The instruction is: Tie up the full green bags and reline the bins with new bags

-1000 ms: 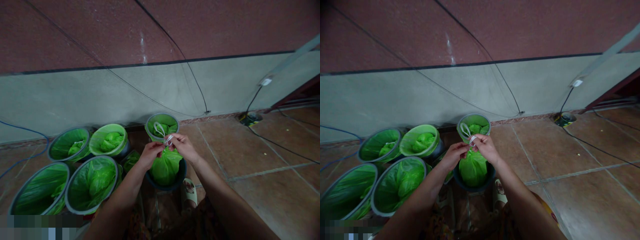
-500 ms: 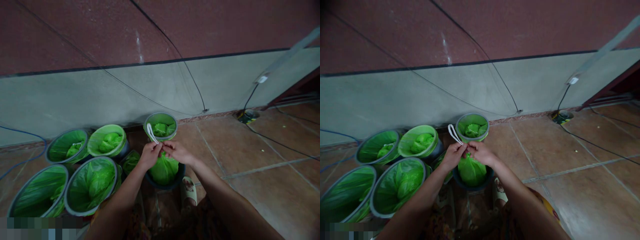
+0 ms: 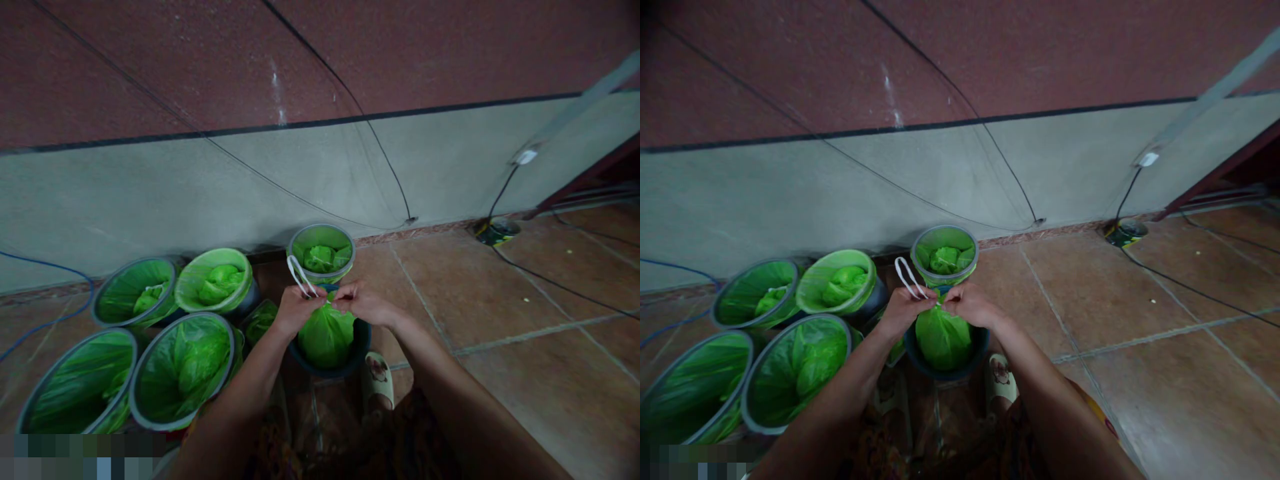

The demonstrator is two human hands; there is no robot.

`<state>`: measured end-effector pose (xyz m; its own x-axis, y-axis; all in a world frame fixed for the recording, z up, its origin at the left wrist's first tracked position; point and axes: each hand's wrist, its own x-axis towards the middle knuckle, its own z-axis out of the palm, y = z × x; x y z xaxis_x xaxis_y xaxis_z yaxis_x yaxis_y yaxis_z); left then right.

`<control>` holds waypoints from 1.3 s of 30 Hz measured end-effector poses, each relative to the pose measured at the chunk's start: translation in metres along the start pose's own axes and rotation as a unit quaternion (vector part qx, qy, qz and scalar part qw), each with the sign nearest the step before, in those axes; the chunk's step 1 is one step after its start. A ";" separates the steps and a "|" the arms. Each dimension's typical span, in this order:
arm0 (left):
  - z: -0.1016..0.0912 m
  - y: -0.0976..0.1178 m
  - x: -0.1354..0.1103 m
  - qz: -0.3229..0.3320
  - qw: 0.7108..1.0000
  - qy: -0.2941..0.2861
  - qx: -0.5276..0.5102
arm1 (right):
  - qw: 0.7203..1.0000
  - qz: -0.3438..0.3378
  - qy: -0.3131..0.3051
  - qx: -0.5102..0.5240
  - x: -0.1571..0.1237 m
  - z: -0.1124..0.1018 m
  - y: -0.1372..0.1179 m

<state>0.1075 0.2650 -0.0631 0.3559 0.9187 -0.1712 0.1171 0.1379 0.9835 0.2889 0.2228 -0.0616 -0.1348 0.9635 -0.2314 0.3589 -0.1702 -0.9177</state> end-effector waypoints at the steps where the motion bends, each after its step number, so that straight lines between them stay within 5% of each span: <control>1: -0.001 0.000 0.001 0.023 0.999 -0.006 0.032 | 1.000 -0.005 0.003 -0.008 0.000 -0.001 0.001; 11: 0.008 -0.003 -0.001 0.185 0.972 0.048 0.138 | 0.997 0.057 0.030 0.040 -0.003 -0.008 -0.012; 19: 0.022 -0.002 -0.007 0.084 0.995 0.039 0.029 | 0.995 0.013 -0.014 0.100 -0.003 0.000 -0.013; 28: 0.014 0.008 -0.009 0.043 0.998 -0.014 -0.045 | 0.985 0.030 0.000 0.170 -0.006 0.001 -0.024; 34: 0.013 0.013 -0.010 0.011 0.996 -0.040 -0.083 | 0.993 0.013 0.016 0.120 -0.004 0.002 -0.022; 39: 0.012 0.010 -0.009 0.003 0.994 -0.046 -0.096 | 0.990 -0.047 0.096 -0.096 -0.004 0.002 -0.021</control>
<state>0.1165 0.2538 -0.0529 0.4410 0.8828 -0.1616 -0.0609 0.2091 0.9760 0.2797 0.2224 -0.0419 -0.0051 0.9978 -0.0660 0.5242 -0.0536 -0.8499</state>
